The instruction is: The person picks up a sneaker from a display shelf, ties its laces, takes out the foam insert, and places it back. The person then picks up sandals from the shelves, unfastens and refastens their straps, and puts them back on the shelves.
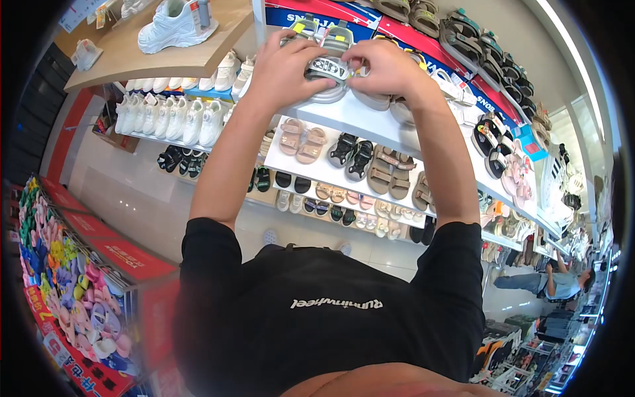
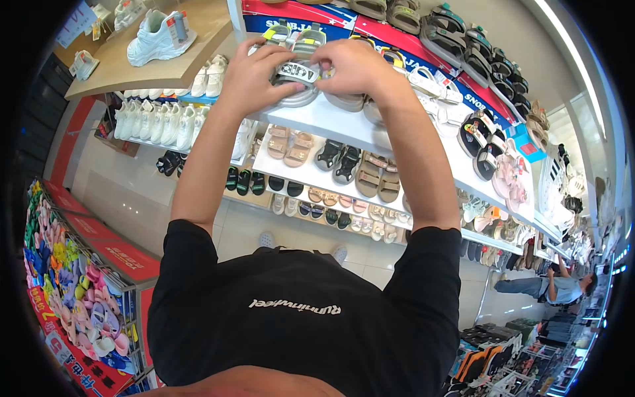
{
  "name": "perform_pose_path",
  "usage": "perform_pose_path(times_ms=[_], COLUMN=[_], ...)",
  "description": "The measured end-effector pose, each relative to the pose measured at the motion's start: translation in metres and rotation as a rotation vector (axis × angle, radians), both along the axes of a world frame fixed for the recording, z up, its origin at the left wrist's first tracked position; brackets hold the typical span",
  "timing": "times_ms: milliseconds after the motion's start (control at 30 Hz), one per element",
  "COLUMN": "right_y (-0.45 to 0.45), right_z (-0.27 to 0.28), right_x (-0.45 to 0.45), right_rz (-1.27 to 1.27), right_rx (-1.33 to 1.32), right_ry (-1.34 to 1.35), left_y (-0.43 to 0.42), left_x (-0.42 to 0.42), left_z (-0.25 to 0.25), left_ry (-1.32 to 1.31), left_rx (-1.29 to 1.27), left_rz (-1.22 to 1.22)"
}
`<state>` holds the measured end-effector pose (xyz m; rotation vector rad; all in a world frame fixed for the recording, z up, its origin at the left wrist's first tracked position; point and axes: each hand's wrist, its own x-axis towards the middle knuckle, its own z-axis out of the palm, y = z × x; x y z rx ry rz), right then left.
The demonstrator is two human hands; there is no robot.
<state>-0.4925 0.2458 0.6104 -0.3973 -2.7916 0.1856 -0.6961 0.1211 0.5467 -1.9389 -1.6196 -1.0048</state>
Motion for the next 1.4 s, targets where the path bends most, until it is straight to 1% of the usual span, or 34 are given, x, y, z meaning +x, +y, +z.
perform_pose_path(times_ms=[33,67,167,200,267,300,367,433,533,633,667,767,800,900,933,1000,1033,1067,1100,1133,1233,1267,1333,1367,1400], right_y=[0.005,0.009,0.021,0.024,0.030,0.035,0.040,0.037,0.036,0.038,0.033,0.034,0.031,0.030,0.035,0.031,0.030,0.033,0.036,0.037,0.029,0.027,0.022,0.022,0.024], right_z=[0.000,-0.005,-0.002,-0.006,-0.012,-0.019,-0.028,-0.030,-0.033,-0.036,-0.030,-0.025,-0.023,-0.026,-0.034,-0.031,-0.029,-0.031,-0.032,-0.033,-0.031,-0.031,-0.026,-0.026,-0.026], right_x=[-0.003,-0.009,-0.014,-0.012,-0.008,-0.006,-0.004,-0.003,-0.002,-0.003,-0.002,-0.001,0.000,-0.005,-0.004,-0.001,0.000,0.001,0.000,-0.001,-0.002,-0.002,-0.001,-0.001,0.000], right_rz=[0.006,-0.019,-0.019,-0.017,0.078,0.119,0.192,0.148,0.156,0.182,0.174,0.138,0.007,-0.270,-0.262,-0.240,-0.224,-0.208,-0.207,-0.204,-0.264,-0.290,-0.342,-0.317,-0.293], right_rx=[0.011,0.020,-0.130,-0.211,-0.171,-0.157,-0.040,-0.131,-0.079,-0.069,-0.075,-0.123,-0.129,0.112,0.070,0.117,0.143,0.090,0.112,0.131,0.119,0.102,0.076,0.090,0.102], right_ry=[-0.096,-0.125,-0.154,-0.104,-0.024,0.017,0.080,0.118,0.134,0.164,0.153,0.325,0.372,0.365,0.342,0.279,0.249,0.254,0.261,0.269,0.238,0.229,0.184,0.189,0.192], left_y=[0.008,0.015,0.024,0.026,0.029,0.033,0.031,0.033,0.026,0.029,0.029,0.027,0.027,0.027,0.028,0.027,0.029,0.030,0.031,0.037,0.068,0.078,0.101,0.111,0.118], left_x=[-0.002,-0.004,-0.013,-0.014,-0.015,-0.016,-0.013,-0.015,-0.012,-0.013,-0.013,-0.012,-0.012,-0.014,-0.016,-0.016,-0.015,-0.014,-0.013,-0.013,-0.006,0.000,0.003,0.003,0.005], left_z=[-0.004,-0.006,-0.008,-0.009,-0.010,-0.008,-0.009,-0.010,-0.008,-0.014,-0.013,-0.010,-0.009,-0.008,-0.011,-0.009,-0.001,0.007,0.017,0.029,0.062,0.069,0.069,0.069,0.064], left_ry=[0.002,0.007,-0.047,-0.055,-0.071,-0.052,-0.028,-0.018,-0.047,-0.061,-0.073,-0.095,-0.097,-0.101,-0.116,-0.114,-0.084,-0.052,-0.017,-0.011,0.114,0.045,0.109,0.141,0.137], left_rx=[0.005,0.009,-0.074,-0.084,-0.107,-0.062,-0.011,-0.009,-0.041,-0.011,-0.008,0.002,0.002,0.008,-0.008,-0.011,0.021,0.050,0.077,0.013,-0.066,-0.313,-0.566,-0.688,-0.719], left_rz=[-0.018,-0.035,-0.039,-0.050,-0.072,-0.060,-0.056,-0.070,-0.097,-0.070,-0.089,-0.139,-0.149,-0.174,-0.181,-0.181,-0.174,-0.166,-0.156,-0.136,-0.339,-0.368,-0.298,-0.255,-0.257])
